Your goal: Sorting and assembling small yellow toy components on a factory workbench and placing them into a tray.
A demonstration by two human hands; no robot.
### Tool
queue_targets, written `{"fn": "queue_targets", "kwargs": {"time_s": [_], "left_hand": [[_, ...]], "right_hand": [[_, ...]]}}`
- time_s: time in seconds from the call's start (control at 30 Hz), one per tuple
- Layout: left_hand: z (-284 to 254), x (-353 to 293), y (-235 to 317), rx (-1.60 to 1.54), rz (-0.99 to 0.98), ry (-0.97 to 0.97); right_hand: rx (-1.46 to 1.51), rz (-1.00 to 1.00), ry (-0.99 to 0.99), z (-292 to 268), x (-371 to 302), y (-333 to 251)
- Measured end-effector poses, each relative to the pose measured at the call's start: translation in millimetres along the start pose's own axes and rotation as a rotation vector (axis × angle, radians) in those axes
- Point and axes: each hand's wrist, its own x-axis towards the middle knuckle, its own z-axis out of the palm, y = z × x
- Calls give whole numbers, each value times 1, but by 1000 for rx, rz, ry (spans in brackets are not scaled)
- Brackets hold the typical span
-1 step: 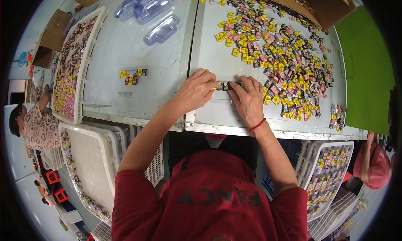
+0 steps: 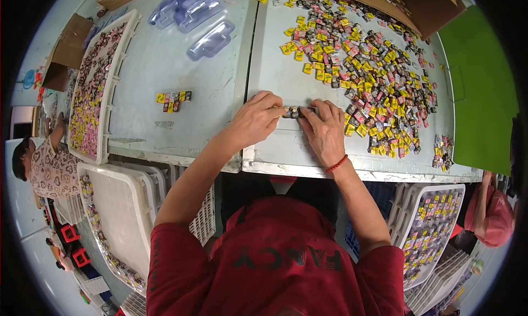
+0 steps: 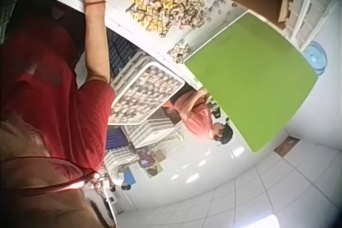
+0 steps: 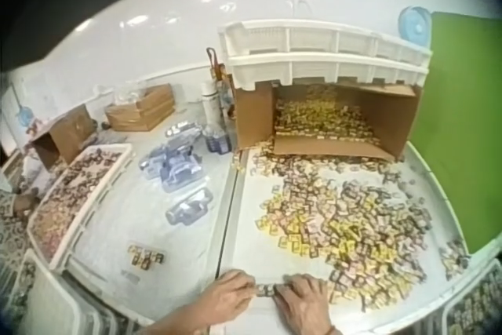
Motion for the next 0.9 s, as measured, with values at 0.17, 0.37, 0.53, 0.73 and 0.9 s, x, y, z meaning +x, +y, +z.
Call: {"fn": "queue_targets", "kwargs": {"time_s": [0.17, 0.37, 0.53, 0.73, 0.9], "left_hand": [[5, -16, 1, -26, 42, 59], [9, -20, 12, 118, -42, -101], [13, -21, 11, 202, -41, -124], [14, -25, 13, 283, -73, -170], [13, -25, 13, 276, -94, -198]], "right_hand": [[48, 27, 50, -1, -3, -2], [27, 41, 81, -4, -14, -1], [-60, 28, 58, 2, -13, -15], [-11, 73, 86, 5, -18, -23], [-17, 66, 76, 4, -19, -25]]}}
